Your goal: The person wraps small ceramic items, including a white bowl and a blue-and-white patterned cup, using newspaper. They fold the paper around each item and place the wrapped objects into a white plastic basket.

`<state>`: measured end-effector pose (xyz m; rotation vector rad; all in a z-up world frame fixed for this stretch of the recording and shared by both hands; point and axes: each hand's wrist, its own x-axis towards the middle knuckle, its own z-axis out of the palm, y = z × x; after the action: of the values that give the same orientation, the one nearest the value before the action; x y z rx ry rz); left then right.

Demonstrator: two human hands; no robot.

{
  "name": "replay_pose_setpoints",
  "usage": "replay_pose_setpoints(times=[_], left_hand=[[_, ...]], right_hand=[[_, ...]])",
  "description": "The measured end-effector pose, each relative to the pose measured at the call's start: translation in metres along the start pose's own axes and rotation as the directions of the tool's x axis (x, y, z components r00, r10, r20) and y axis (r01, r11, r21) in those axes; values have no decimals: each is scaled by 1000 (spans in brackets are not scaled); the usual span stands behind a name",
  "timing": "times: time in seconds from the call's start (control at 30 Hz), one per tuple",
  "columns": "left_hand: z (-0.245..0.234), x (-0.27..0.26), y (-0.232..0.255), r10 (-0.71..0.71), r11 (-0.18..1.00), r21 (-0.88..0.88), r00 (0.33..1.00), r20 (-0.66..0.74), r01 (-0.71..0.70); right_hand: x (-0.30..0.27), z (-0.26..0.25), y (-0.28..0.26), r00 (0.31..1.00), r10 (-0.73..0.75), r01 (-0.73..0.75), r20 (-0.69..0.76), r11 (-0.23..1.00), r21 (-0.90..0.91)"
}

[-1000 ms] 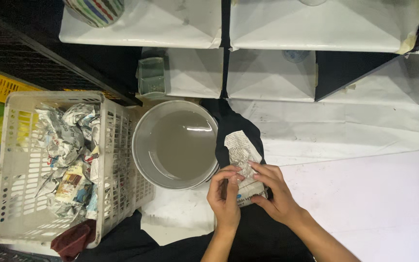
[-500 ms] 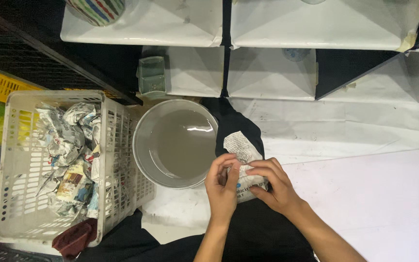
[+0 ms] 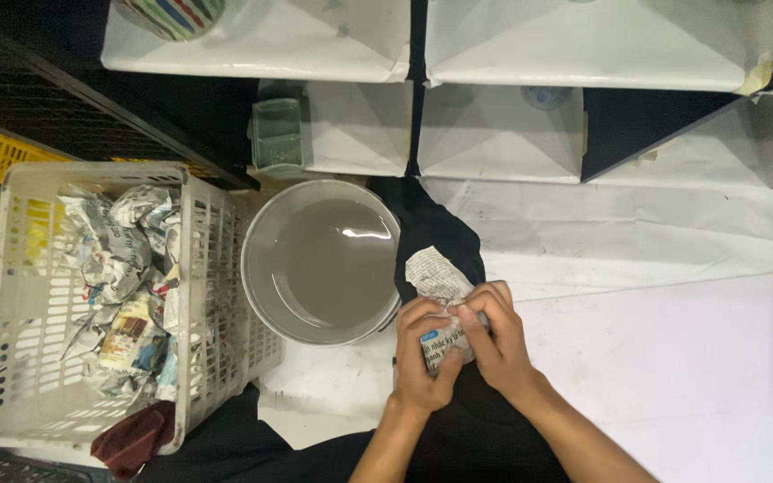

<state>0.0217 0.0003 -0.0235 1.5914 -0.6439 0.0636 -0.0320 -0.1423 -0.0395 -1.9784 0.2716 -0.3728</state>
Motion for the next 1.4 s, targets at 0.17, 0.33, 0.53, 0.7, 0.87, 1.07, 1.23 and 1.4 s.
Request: replay_pose_setpoints(times=[0.17,0.33,0.53,0.7,0.87,1.07,1.23,1.4], left_hand=[[10,10,8,-84,996,-31,994,-75,82],[18,24,19,-149,982,107,986,-76,157],[14,35,24,-165,985,36,980,-112,170],[14,30,17,-319,947,-64,944,-81,314],[15,20,14,-290,938,-226,953,-84,265],[10,18,6,-67,996,-72,992,-104,60],[12,12,3,-55,998,-20,993,-107,53],[12,11,2,-80,996,-60,988,-129,73]], right_hand=[[20,-2,-11,996,73,-69,-45,994,84],[33,-10,-9,973,220,-230,70,946,227],[31,-6,-6,956,277,-293,97,866,407],[33,0,-10,956,288,-284,64,838,466],[35,-6,-25,989,149,-137,7,881,453],[30,-21,-18,992,65,-70,111,997,38],[29,-29,-1,857,443,-514,263,768,383],[27,-19,-4,914,394,-396,103,802,446]])
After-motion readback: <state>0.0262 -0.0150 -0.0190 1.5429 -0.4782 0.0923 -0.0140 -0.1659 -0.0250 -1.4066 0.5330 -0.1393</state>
